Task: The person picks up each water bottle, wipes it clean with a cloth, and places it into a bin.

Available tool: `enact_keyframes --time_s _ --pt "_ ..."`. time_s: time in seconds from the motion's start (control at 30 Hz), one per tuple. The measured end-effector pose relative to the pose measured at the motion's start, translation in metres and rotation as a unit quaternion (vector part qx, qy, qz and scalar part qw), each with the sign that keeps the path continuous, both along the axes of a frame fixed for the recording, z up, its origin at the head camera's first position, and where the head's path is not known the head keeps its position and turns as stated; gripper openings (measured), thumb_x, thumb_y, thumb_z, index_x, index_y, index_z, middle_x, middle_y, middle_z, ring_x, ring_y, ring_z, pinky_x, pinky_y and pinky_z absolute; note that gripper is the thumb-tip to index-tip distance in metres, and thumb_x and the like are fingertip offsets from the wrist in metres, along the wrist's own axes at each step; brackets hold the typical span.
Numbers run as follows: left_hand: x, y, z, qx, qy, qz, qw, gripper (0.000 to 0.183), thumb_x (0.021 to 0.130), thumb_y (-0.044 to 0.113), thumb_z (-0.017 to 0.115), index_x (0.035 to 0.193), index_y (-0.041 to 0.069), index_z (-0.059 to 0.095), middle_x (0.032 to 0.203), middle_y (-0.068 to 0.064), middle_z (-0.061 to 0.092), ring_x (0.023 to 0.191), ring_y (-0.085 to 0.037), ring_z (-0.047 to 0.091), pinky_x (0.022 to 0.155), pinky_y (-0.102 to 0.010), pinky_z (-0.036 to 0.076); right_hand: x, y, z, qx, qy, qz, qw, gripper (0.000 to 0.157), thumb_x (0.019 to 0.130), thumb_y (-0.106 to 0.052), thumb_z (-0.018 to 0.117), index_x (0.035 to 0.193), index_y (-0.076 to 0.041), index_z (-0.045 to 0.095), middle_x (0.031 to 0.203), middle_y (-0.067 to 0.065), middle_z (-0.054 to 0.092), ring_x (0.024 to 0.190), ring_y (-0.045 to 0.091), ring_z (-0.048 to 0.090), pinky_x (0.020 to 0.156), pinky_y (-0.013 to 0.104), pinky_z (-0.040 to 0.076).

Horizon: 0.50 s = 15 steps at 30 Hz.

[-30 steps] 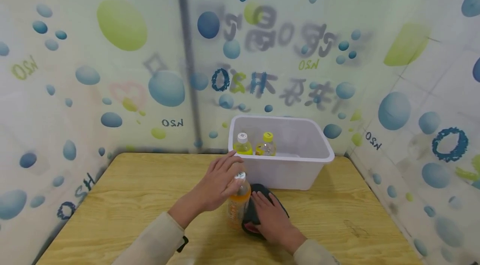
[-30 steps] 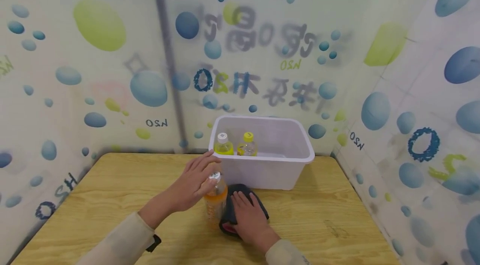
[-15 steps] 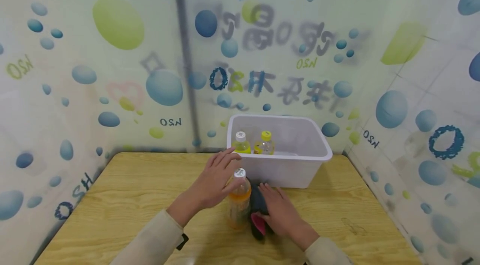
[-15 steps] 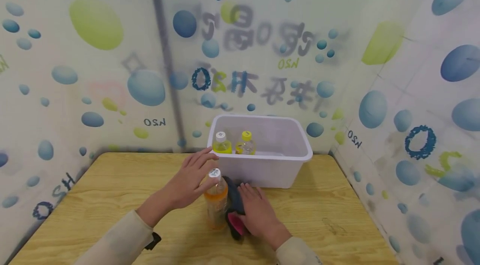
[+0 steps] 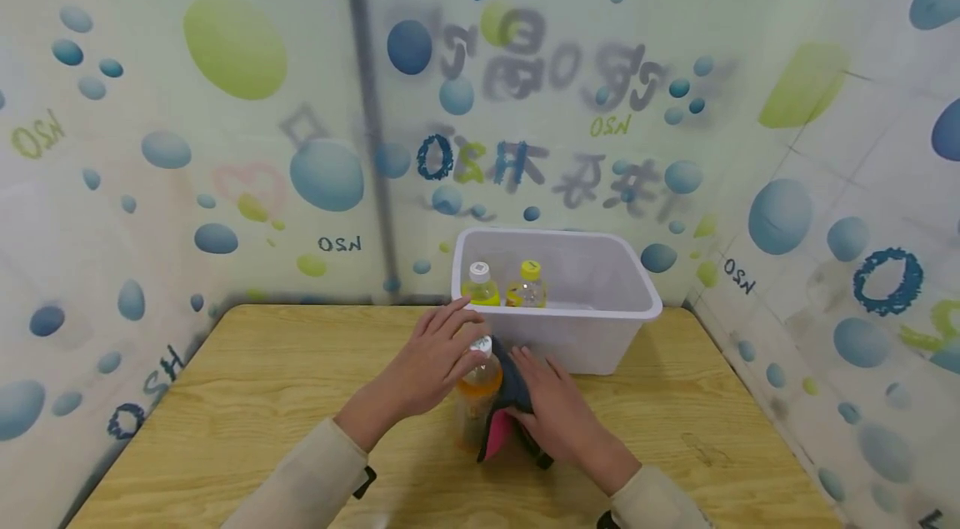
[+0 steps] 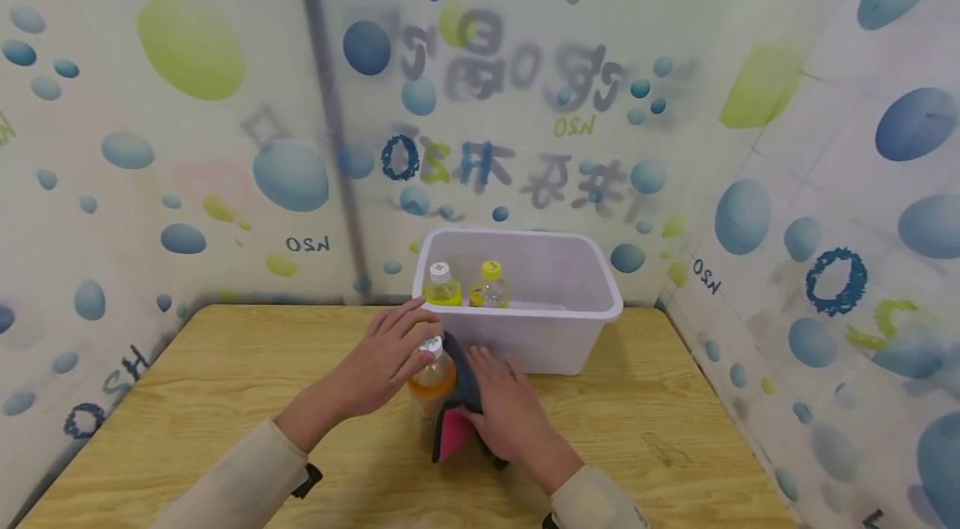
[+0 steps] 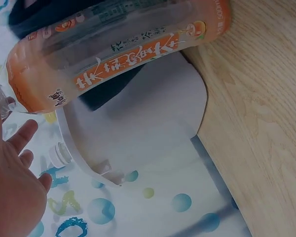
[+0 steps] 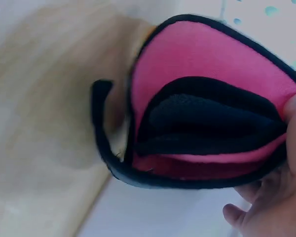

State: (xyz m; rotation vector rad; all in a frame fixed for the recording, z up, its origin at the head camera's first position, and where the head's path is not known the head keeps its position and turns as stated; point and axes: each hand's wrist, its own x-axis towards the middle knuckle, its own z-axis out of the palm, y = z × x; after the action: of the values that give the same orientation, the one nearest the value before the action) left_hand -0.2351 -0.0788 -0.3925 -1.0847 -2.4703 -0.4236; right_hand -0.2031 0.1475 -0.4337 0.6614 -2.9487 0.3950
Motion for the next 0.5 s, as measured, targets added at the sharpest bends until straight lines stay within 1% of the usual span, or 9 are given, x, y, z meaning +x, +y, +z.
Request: enact_keyframes --time_s 0.13,0.2,0.27,0.37,0.5 --pt "-0.001 0.001 -0.004 -0.002 0.001 0.018 0.9998 0.036 0.103 0.039 0.043 0.131 0.019 0.055 0.134 -0.001 0.053 0.144 -0.027 0.033 0.114 -0.049 0.028 0.004 -0.008 0.021 -0.014 0.041 0.004 0.999 0.071 0.091 -0.027 0.069 0.149 -0.003 0.036 0.155 0.011 0.038 0.146 0.027 0.032 0.119 0.05 0.024" --pt "0.0 0.001 -0.006 -0.001 0.003 0.028 0.9996 0.036 0.103 0.04 0.042 0.131 0.02 0.055 0.134 -0.001 0.053 0.144 -0.027 0.032 0.114 -0.05 0.028 0.006 -0.013 0.032 -0.015 0.048 0.001 0.999 0.071 0.091 -0.026 0.069 0.15 -0.004 0.035 0.157 0.01 0.036 0.148 0.026 0.029 0.12 0.05 0.022" --pt "0.0 0.001 -0.008 -0.001 0.009 0.039 0.9992 0.037 0.103 0.041 0.042 0.131 0.021 0.055 0.134 -0.002 0.053 0.144 -0.027 0.033 0.114 -0.05 0.028 0.008 -0.019 0.039 0.001 0.052 -0.002 0.999 0.074 0.091 -0.029 0.068 0.151 -0.004 0.032 0.158 0.01 0.032 0.149 0.026 0.026 0.12 0.05 0.021" --pt "0.001 0.001 -0.009 0.0 0.018 0.047 0.9988 0.036 0.103 0.039 0.044 0.132 0.022 0.055 0.134 -0.002 0.053 0.144 -0.027 0.033 0.114 -0.051 0.028 0.008 -0.026 0.043 0.044 0.05 -0.009 0.998 0.078 0.091 -0.033 0.068 0.151 -0.003 0.029 0.16 0.011 0.028 0.15 0.026 0.023 0.121 0.051 0.02" --pt "0.001 0.002 -0.009 0.001 0.02 0.044 0.9988 0.036 0.103 0.038 0.043 0.133 0.021 0.055 0.135 -0.002 0.053 0.144 -0.027 0.034 0.115 -0.05 0.028 0.007 -0.029 0.041 0.093 0.051 -0.015 0.994 0.081 0.089 -0.037 0.069 0.151 -0.002 0.03 0.16 0.012 0.028 0.151 0.026 0.022 0.121 0.05 0.021"
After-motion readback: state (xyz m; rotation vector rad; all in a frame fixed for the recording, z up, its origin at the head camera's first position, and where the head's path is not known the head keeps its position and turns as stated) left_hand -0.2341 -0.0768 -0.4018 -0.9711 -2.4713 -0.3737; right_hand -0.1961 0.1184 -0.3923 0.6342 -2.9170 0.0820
